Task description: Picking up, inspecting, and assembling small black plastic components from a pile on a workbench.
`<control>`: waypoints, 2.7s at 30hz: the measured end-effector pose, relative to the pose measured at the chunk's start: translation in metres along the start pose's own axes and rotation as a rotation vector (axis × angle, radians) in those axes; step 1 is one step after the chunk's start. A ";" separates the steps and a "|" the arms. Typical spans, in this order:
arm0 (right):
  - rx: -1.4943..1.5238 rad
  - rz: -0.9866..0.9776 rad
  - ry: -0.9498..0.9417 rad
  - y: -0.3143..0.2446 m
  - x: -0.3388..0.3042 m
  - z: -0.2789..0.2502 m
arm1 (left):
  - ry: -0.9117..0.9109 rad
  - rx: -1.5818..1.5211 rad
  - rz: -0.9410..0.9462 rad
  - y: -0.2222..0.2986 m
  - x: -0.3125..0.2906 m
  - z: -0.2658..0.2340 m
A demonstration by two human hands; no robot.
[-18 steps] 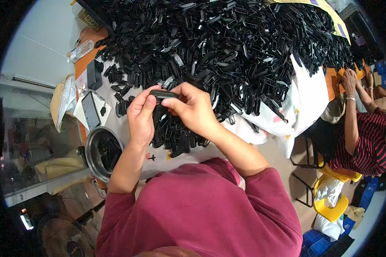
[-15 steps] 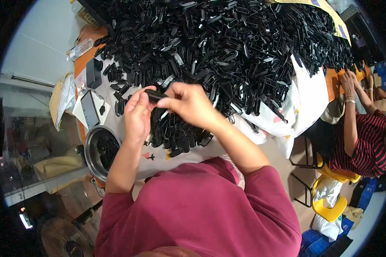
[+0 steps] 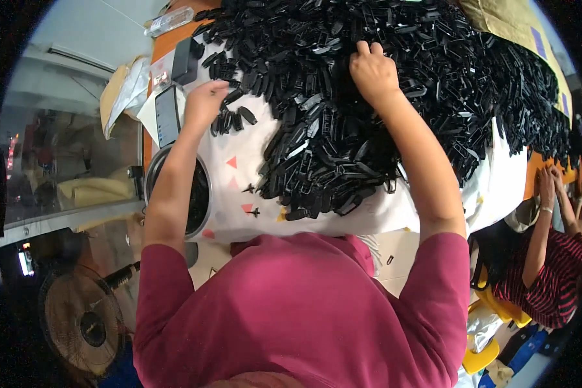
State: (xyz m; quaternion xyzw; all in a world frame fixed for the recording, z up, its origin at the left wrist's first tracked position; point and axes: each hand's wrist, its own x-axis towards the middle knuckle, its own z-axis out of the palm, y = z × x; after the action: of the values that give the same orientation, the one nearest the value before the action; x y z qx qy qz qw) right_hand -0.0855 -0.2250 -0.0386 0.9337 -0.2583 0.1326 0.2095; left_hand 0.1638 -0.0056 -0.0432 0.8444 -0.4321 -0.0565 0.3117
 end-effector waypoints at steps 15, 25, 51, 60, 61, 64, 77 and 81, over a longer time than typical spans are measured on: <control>0.544 0.039 0.217 0.010 -0.006 -0.043 | -0.254 -1.301 -0.487 0.041 -0.026 -0.003; 2.041 0.840 0.158 -0.028 -0.027 -0.102 | -0.475 -1.541 -0.285 0.126 -0.057 0.004; 2.512 0.678 -0.064 -0.047 -0.067 -0.130 | -0.205 -0.855 0.365 0.149 -0.071 -0.012; 2.434 0.760 -0.191 -0.050 -0.072 -0.125 | -0.027 -0.513 0.614 0.145 -0.076 -0.014; 2.433 0.756 -0.195 -0.050 -0.071 -0.126 | -0.087 -0.623 0.538 0.147 -0.077 -0.015; 2.447 0.771 -0.172 -0.053 -0.072 -0.130 | -0.202 -0.889 0.311 0.142 -0.082 -0.005; 2.176 0.757 -0.278 -0.045 -0.077 -0.143 | 0.161 -0.370 0.880 0.143 -0.077 -0.014; 2.276 0.741 -0.244 -0.059 -0.074 -0.140 | -0.322 -1.465 0.020 0.142 -0.096 0.010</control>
State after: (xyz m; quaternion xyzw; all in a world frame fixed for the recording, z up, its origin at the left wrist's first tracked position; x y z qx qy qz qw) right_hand -0.1347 -0.0834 0.0391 0.4590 -0.2639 0.2473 -0.8115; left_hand 0.0018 0.0015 0.0135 0.3982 -0.3318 -0.4496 0.7275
